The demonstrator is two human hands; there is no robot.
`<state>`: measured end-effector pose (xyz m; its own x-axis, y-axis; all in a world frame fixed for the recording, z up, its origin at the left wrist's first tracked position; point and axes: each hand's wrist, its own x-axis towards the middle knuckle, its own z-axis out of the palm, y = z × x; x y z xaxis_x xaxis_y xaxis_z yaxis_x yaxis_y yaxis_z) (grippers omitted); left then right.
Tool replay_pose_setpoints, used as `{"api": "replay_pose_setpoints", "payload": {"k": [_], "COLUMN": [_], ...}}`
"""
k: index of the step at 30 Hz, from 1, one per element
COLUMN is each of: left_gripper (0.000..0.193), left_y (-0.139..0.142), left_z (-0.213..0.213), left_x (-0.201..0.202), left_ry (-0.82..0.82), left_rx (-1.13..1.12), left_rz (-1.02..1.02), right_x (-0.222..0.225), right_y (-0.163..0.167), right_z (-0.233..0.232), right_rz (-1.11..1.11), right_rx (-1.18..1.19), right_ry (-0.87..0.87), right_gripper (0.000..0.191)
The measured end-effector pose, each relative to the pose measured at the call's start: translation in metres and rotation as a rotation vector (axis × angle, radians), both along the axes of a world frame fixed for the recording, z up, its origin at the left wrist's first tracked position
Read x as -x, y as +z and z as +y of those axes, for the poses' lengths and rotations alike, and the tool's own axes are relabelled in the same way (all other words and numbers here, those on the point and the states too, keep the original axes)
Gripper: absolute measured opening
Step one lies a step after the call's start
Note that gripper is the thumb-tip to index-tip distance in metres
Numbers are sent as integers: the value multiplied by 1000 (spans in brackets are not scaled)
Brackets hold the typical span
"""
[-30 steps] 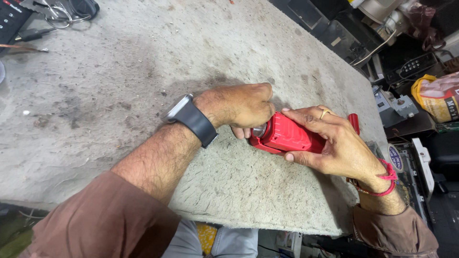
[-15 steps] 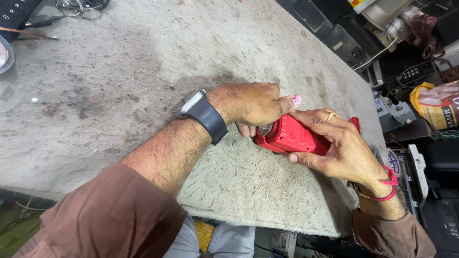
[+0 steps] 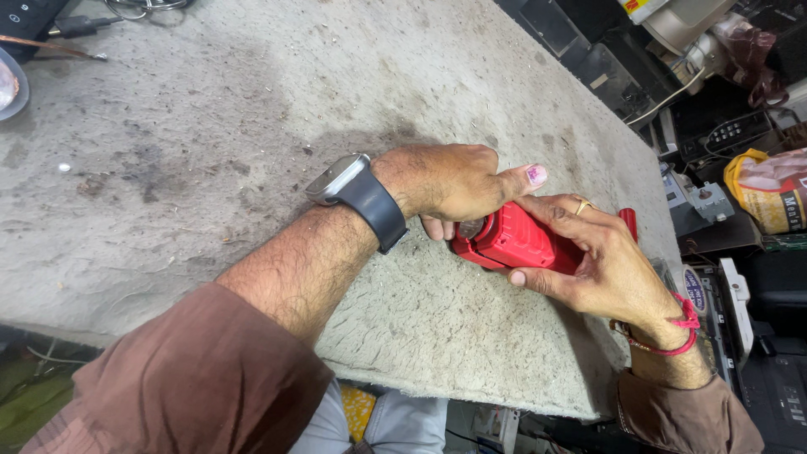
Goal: The person assembles a red portable speaker by opening the casing, inserting internal components, and securing the cover with screws. They use a screwdriver to tighten the screws and ensure the casing is properly closed.
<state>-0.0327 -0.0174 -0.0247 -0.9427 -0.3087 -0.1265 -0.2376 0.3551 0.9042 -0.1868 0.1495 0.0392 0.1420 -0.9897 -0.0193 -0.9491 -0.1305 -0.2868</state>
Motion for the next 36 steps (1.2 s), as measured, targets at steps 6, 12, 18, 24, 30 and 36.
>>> {"api": "replay_pose_setpoints", "payload": {"k": [6,12,18,24,30,36], "left_gripper": [81,83,52,72,69,59], "left_y": [4,22,25,12,12,13], "left_z": [1,5,4,11,10,9], "left_x": [-4,-23,-37,-28,-27,-32], "left_ry": [16,8,-147,-13,-9,21], "left_rx": [23,64,251,536,528,543], "left_rz": [-23,-82,-252,-68,-51,17], "right_x": [2,-2,-8,-11,-12,-6], "right_y": [-1,2,4,1,-1,-1], "right_z": [1,1,-1,-7,-7,-7], "right_rz": [53,161,66,60,58,104], "right_rx": [-29,-58,-11,26,50,39], "right_ry": [-50,-88,-21,-47,-20,5], "right_gripper": [82,67,96,78,74,81]}}
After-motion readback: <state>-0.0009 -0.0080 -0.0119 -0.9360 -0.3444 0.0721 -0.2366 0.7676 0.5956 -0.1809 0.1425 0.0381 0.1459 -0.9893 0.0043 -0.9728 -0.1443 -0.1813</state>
